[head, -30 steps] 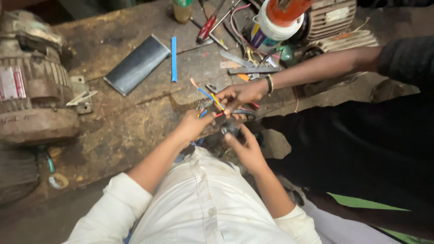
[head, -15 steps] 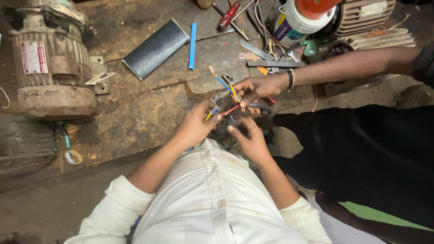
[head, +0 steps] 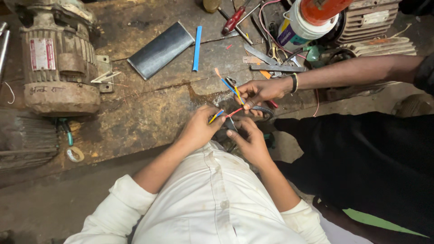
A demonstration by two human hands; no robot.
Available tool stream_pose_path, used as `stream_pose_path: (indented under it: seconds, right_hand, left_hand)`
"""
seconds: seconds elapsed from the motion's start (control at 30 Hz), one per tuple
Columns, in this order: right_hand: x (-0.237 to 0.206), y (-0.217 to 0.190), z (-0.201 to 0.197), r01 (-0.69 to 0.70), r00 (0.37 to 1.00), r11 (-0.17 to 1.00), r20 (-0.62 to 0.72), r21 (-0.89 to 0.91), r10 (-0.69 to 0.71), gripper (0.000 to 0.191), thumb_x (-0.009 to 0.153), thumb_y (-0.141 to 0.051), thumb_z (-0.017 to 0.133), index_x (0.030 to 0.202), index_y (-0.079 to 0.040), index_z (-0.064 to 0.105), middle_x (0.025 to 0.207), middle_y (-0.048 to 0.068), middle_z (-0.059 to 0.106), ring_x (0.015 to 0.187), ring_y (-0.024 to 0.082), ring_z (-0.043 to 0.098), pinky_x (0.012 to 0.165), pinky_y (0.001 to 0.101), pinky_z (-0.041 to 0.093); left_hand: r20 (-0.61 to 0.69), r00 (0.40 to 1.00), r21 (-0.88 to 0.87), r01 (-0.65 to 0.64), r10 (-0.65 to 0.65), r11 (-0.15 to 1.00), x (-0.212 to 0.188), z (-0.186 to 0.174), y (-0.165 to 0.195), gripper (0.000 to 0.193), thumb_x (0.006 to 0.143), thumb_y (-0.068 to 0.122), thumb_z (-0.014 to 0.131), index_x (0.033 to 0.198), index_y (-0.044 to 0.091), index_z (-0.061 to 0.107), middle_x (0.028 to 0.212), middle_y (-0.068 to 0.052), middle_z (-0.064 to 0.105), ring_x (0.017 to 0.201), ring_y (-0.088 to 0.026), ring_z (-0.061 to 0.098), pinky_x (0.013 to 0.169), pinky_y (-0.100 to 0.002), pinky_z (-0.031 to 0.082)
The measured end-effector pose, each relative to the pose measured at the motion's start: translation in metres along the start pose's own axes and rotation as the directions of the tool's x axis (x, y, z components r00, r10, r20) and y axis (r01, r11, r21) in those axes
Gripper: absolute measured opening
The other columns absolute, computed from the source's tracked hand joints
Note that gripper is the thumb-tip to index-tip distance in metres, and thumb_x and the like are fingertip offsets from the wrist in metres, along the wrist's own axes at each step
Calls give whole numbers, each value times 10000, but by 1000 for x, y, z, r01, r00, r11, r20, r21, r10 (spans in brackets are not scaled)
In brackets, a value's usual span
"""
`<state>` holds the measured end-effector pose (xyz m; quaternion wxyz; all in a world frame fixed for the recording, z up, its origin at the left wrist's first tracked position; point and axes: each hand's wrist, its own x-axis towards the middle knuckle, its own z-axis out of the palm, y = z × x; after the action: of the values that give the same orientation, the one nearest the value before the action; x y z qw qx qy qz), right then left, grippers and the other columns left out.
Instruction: The person strips insulation from the ends of colored electrical wires and twists the exposed copper strands together by hand, then uses pliers to grip and shape the wire ends. A second person holds the wires and a small cylindrical component while the person works the wire ends and handles tape and a metal sleeve on the workbench.
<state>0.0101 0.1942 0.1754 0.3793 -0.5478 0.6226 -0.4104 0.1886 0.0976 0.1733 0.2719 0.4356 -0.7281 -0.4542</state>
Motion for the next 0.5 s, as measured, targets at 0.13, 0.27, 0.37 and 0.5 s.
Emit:
stream_pose_path:
  seconds: [0.13, 0.27, 0.37, 0.5]
  right_hand:
    - [-8, -8, -9, -91, 992, 965, 104, 248, 67, 217, 936, -105, 722, 1104, 15, 654, 1369, 63, 609, 1171, 156, 582, 958, 294, 499]
    - [-12, -18, -20, -227, 966, 815, 227, 534, 121, 326, 915, -98, 693, 1222, 3, 643, 1448, -2, 533, 1218, 132, 571, 977, 304, 514]
    - [-1, -18, -13, -316, 949, 763, 175, 564, 264, 378, 937, -99, 699, 1306, -31, 652, 1219, 68, 592, 1021, 133, 596, 823, 285, 497]
    - [15, -12, 15, -322, 907, 746, -36, 583, 419, 294, 996, -127, 704, 1263, -31, 626, 1034, 87, 601, 779, 114, 537, 629, 255, 426]
  left_hand:
    - [-18, 999, 11, 46, -46, 999, -4, -5, 6, 233, 877, 215, 750, 1049, 58, 765, 960, -161, 696, 916, -337, 695, 806, -419, 538]
    - [-19, 1000, 0, 13, -13, 1000, -8, -9, 8, 204, 862, 166, 746, 1033, 55, 763, 939, -152, 680, 889, -335, 689, 774, -421, 534]
    - [-23, 995, -5, -98, 98, 995, -10, -10, 8, 191, 863, 133, 726, 1034, 52, 751, 970, -137, 682, 901, -337, 688, 783, -425, 539]
    - [26, 998, 16, -49, 48, 999, -12, -8, 9, 285, 779, 231, 805, 969, 28, 743, 876, -163, 658, 826, -362, 673, 724, -450, 519]
